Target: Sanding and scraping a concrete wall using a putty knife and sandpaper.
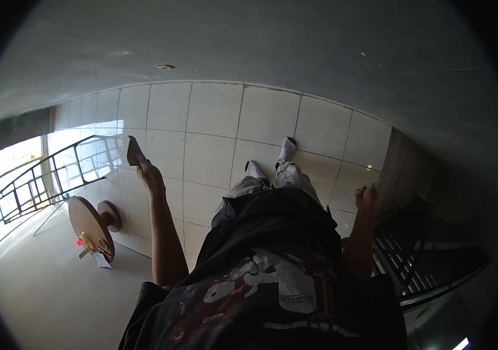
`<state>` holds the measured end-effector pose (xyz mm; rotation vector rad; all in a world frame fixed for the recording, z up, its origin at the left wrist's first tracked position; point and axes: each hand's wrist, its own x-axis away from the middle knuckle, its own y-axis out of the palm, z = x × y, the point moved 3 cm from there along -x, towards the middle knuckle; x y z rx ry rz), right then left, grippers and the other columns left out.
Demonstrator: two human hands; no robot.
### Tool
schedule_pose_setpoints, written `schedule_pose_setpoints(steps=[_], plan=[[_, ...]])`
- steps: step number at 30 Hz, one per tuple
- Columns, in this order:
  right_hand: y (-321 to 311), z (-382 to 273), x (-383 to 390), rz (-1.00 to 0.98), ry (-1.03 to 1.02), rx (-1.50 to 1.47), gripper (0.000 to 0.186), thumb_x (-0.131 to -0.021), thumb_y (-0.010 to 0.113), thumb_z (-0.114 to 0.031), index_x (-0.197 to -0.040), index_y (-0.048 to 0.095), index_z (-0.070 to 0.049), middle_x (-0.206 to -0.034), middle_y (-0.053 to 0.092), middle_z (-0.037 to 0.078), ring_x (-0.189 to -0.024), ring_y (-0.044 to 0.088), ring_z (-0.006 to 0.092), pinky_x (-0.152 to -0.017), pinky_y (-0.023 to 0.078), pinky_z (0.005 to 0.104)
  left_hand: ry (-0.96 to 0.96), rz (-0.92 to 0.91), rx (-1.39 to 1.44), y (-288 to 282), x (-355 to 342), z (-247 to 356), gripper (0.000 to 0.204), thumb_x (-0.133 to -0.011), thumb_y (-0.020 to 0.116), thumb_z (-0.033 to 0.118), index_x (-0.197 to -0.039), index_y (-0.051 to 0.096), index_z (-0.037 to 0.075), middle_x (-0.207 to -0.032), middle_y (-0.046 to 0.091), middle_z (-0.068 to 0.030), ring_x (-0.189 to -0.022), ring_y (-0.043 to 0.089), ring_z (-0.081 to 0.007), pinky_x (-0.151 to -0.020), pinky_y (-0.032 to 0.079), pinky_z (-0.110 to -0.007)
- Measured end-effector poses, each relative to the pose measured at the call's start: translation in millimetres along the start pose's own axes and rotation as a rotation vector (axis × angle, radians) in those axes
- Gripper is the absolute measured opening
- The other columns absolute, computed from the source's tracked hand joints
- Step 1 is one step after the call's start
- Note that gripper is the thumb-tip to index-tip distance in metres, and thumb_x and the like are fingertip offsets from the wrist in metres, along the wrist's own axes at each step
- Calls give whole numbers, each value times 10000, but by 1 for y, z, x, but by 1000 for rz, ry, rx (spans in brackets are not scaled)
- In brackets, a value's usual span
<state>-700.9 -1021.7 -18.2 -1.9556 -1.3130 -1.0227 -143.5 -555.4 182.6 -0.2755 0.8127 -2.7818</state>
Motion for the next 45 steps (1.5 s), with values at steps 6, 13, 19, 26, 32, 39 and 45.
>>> schedule_pose_setpoints(steps=[6, 13, 19, 26, 32, 39, 45], plan=[[-48, 77, 36, 3, 269, 523, 353, -1030, 416, -401, -1000, 485, -56, -722, 508, 87, -464, 400, 176, -429, 320, 333, -19, -284, -423, 17, 43, -75, 709, -1042, 352, 512, -950, 608, -143, -746, 599, -269, -683, 530, -353, -705, 443, -490], [-42, 89, 67, -141, 83, 846, 317, -1036, 371, -352, -1169, 510, -101, -740, 515, 70, -463, 388, 143, -407, 327, 321, -280, -498, -691, -33, 84, -254, 584, -1006, 386, 506, -1026, 597, -38, -929, 624, -269, -906, 598, -426, -787, 462, -510], [21, 81, 83, -282, -65, 1180, 410, -1050, 346, -285, -1427, 413, -136, -734, 509, 62, -468, 400, 129, -397, 348, 299, -362, -222, -503, -104, 127, -358, 659, -1009, 382, 505, -987, 648, -97, -923, 635, -357, -892, 638, -463, -703, 478, -500], [65, 73, 95, -237, -337, 1417, 489, -1014, 449, -375, -1421, 471, -106, -917, 663, 134, -607, 635, 257, -454, 512, 375, -584, -410, -345, -94, 133, -361, 666, -989, 397, 574, -1195, 557, -39, -1033, 625, -276, -972, 606, -368, -824, 462, -471], [97, 94, 97, -274, -599, 1552, 502, -1005, 468, -394, -1388, 507, -72, -943, 666, 166, -608, 641, 263, -494, 524, 382, -471, -318, -328, -72, 129, -369, 644, -1005, 386, 531, -1057, 598, -74, -917, 615, -295, -882, 604, -401, -771, 463, -485], [113, 80, 124, -446, -456, 1336, 401, -1002, 490, -349, -1300, 527, -84, -909, 628, 143, -582, 595, 210, -449, 468, 347, -428, -303, -351, -36, 120, -317, 664, -1016, 383, 497, -939, 646, -109, -810, 648, -303, -763, 649, -424, -671, 474, -489], [174, 46, 188, -754, -137, 882, 259, -1009, 483, -344, -1130, 522, -117, -836, 509, 35, -522, 465, 103, -416, 382, 269, -293, -238, -260, -14, 120, -326, 503, -1014, 475, 381, -882, 596, -89, -705, 593, -277, -654, 585, -384, -596, 423, -497]])
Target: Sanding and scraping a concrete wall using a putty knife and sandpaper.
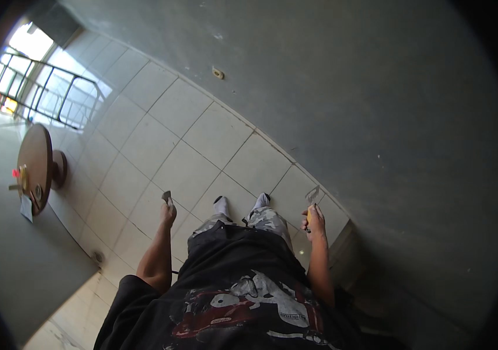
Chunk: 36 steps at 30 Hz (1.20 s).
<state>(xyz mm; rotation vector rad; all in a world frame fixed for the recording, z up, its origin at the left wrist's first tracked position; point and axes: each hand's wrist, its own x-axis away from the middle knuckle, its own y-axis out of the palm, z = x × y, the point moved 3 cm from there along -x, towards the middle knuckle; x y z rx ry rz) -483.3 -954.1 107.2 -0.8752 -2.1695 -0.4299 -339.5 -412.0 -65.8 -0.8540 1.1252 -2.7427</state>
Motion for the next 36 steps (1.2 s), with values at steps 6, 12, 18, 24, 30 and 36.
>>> schedule_pose_setpoints(steps=[6, 12, 18, 24, 30, 36], plan=[[34, -100, -17, -137, -107, 434, 249, -1026, 463, -341, -1142, 522, -130, -861, 493, 20, -533, 449, 86, -426, 379, 253, 85, 115, 49, 21, 38, 67, 472, -1047, 384, 378, -1023, 575, -53, -731, 595, -278, -685, 585, -424, -636, 438, -499], [88, -180, -54, -221, -29, 337, 241, -1027, 420, -266, -1215, 493, -133, -871, 474, 5, -572, 447, 77, -454, 385, 228, -29, 232, 273, 48, 76, 163, 476, -1048, 382, 374, -1127, 573, -54, -953, 619, -340, -922, 590, -490, -804, 454, -496], [150, -190, -100, -296, -45, 383, 295, -1027, 415, -212, -1303, 442, -112, -889, 495, 16, -575, 414, 64, -432, 341, 208, 63, 103, 400, 135, 59, 226, 460, -1047, 400, 367, -1169, 567, -44, -933, 626, -326, -937, 591, -496, -805, 451, -508], [146, -169, -148, -232, -135, 471, 168, -1037, 385, -203, -1172, 453, -130, -831, 459, -8, -514, 374, 49, -376, 296, 203, 49, -123, 828, 283, 17, 355, 481, -1058, 403, 390, -1102, 549, -65, -797, 572, -199, -780, 545, -300, -773, 453, -417], [155, -159, -163, -100, -255, 490, 188, -1046, 381, -222, -1193, 448, -126, -772, 432, -8, -464, 350, 49, -348, 280, 199, 186, -104, 1072, 332, -18, 443, 503, -1067, 370, 401, -1160, 521, -71, -808, 546, -160, -780, 518, -245, -777, 447, -391], [142, -175, -184, -187, -202, 583, 211, -1050, 373, -223, -1189, 441, -80, -775, 432, -3, -467, 358, 45, -339, 282, 195, 68, -246, 1118, 350, -17, 457, 441, -1061, 389, 328, -1171, 517, -79, -914, 607, -290, -858, 568, -432, -835, 454, -438]])
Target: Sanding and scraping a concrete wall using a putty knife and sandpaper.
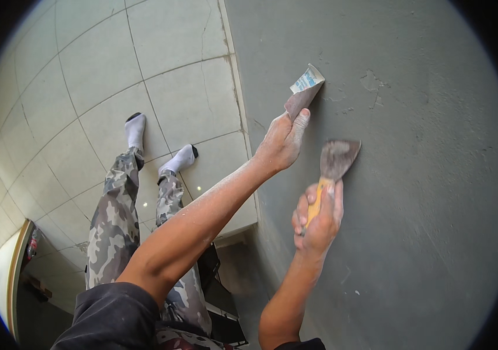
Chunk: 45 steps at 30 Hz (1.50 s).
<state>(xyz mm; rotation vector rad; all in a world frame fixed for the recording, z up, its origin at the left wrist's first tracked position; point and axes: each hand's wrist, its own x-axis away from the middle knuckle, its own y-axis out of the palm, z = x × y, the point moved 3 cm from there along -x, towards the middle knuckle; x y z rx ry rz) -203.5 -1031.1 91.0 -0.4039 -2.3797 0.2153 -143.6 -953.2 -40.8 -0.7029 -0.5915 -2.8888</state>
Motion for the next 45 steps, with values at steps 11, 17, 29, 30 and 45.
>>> schedule_pose_setpoints(steps=[11, 17, 29, 30, 45], plan=[[27, 5, -22, 20, -43, -46, 265, -1052, 373, -242, -1244, 438, -73, -778, 438, 8, -451, 349, 43, -334, 284, 194, 54, 30, 119, 1, -5, -17, 499, -1071, 355, 386, -1039, 522, -83, -765, 519, -184, -738, 458, -278, -751, 440, -407], [18, 4, -19, 17, -61, -72, 246, -1050, 376, -238, -1225, 431, -74, -790, 438, 19, -451, 331, 53, -339, 285, 199, -33, -27, 50, -12, -11, -24, 491, -1070, 370, 380, -1029, 520, -86, -757, 498, -156, -750, 457, -221, -739, 436, -382], [31, -3, -49, 2, -85, -78, 314, -1052, 345, -228, -1306, 408, -55, -798, 450, 27, -431, 316, 48, -303, 273, 186, 43, 25, 66, -15, -5, -39, 452, -1065, 400, 353, -948, 508, -71, -698, 447, -153, -693, 442, -225, -687, 418, -390], [26, 1, -46, -20, -90, -76, 316, -1052, 350, -225, -1306, 406, -45, -798, 452, 27, -433, 320, 48, -299, 269, 184, -18, 7, 44, -13, 0, -39, 452, -1064, 400, 356, -943, 503, -67, -698, 446, -148, -692, 440, -229, -687, 418, -390], [18, 5, -40, 20, -23, -130, 260, -1053, 372, -255, -1219, 421, -61, -802, 465, 24, -451, 366, 52, -318, 289, 196, 4, 167, -66, -58, -5, -72, 576, -1048, 389, 476, -941, 520, -75, -694, 440, -115, -691, 444, -204, -664, 407, -383]])
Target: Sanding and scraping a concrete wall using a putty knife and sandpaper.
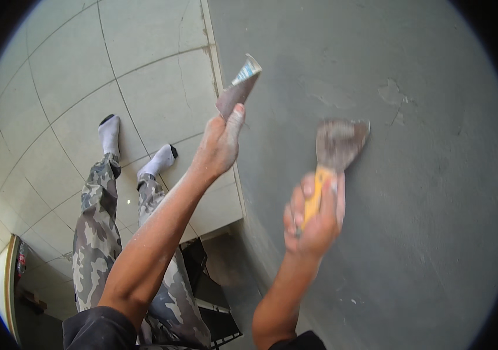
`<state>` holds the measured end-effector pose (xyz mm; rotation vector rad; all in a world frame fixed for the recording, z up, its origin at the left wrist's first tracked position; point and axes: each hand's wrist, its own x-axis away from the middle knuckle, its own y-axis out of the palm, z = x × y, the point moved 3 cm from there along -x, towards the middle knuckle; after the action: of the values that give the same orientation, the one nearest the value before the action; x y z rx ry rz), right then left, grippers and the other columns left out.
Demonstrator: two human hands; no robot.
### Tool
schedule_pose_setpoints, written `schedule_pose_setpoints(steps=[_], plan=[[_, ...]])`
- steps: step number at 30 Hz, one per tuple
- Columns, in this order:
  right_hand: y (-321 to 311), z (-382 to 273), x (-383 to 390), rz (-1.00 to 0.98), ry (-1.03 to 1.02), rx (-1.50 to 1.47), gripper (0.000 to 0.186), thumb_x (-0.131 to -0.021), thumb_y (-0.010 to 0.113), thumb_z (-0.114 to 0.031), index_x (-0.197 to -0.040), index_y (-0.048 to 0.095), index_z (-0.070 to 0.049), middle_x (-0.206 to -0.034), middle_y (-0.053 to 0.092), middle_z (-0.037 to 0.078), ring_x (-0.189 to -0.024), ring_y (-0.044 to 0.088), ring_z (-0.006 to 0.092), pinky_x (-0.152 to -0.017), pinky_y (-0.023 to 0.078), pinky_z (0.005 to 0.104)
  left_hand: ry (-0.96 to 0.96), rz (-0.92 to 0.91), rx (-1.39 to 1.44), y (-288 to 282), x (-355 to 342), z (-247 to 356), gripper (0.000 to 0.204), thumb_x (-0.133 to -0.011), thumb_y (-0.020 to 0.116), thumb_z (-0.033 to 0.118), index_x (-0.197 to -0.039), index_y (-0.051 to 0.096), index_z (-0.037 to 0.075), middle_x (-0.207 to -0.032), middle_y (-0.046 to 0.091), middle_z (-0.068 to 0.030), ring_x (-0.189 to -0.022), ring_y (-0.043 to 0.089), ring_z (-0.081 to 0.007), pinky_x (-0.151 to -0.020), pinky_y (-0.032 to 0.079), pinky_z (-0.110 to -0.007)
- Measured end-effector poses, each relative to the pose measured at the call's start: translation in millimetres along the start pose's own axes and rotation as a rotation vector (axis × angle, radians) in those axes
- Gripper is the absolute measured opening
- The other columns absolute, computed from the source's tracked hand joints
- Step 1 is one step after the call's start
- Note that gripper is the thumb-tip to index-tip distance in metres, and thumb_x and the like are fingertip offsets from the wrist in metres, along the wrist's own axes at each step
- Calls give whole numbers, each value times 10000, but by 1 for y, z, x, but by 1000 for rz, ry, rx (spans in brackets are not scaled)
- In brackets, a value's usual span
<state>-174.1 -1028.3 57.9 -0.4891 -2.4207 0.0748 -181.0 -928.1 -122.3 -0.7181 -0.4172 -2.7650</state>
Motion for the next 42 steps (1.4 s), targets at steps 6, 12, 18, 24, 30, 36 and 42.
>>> schedule_pose_setpoints(steps=[6, 12, 18, 24, 30, 36, 42], plan=[[-2, 12, 8, 15, -35, -14, 249, -1049, 349, -244, -1203, 421, -62, -813, 469, 22, -449, 362, 53, -321, 297, 196, -58, -27, -52, -7, 3, -14, 633, -1047, 357, 512, -941, 500, -95, -702, 434, -125, -730, 449, -204, -711, 423, -373], [-3, 13, 1, -37, -46, -27, 282, -1047, 352, -243, -1240, 410, -47, -820, 462, 32, -451, 356, 52, -318, 294, 195, -99, 4, -31, -20, -4, -26, 664, -1043, 349, 539, -956, 509, -100, -711, 440, -129, -748, 450, -217, -743, 429, -368], [-6, -4, -1, -6, 4, 4, 237, -1041, 368, -248, -1183, 434, -69, -812, 467, 18, -440, 355, 49, -310, 299, 207, -151, -3, -83, -23, 0, -17, 676, -1043, 347, 538, -1006, 526, -114, -735, 471, -146, -768, 460, -227, -765, 428, -378], [-8, 7, 5, -12, -52, 7, 199, -1036, 373, -256, -1096, 435, -77, -802, 468, 22, -433, 354, 53, -312, 295, 205, -110, -25, -78, -29, -10, -27, 667, -1051, 350, 508, -1208, 513, -120, -911, 584, -202, -923, 538, -252, -898, 429, -375], [-1, 13, -1, -4, -5, -34, 234, -1045, 368, -276, -1118, 439, -66, -797, 463, 19, -431, 343, 51, -309, 292, 205, -21, 20, -13, -27, -7, -25, 633, -1058, 350, 483, -1261, 493, -99, -1042, 600, -191, -1018, 528, -247, -975, 397, -341], [8, 10, -14, -66, -43, -33, 329, -1049, 369, -269, -1297, 408, -57, -794, 461, 20, -433, 348, 54, -309, 302, 199, -36, -37, -70, -21, -8, -12, 624, -1062, 328, 486, -1109, 523, -105, -841, 532, -151, -832, 490, -255, -833, 429, -388], [-1, 14, 3, 54, -8, -71, 308, -1056, 369, -279, -1258, 412, -50, -794, 453, 25, -429, 338, 59, -323, 293, 209, -2, 33, -124, -25, -3, -12, 621, -1059, 336, 493, -1016, 525, -97, -773, 482, -128, -791, 466, -231, -783, 432, -374]])
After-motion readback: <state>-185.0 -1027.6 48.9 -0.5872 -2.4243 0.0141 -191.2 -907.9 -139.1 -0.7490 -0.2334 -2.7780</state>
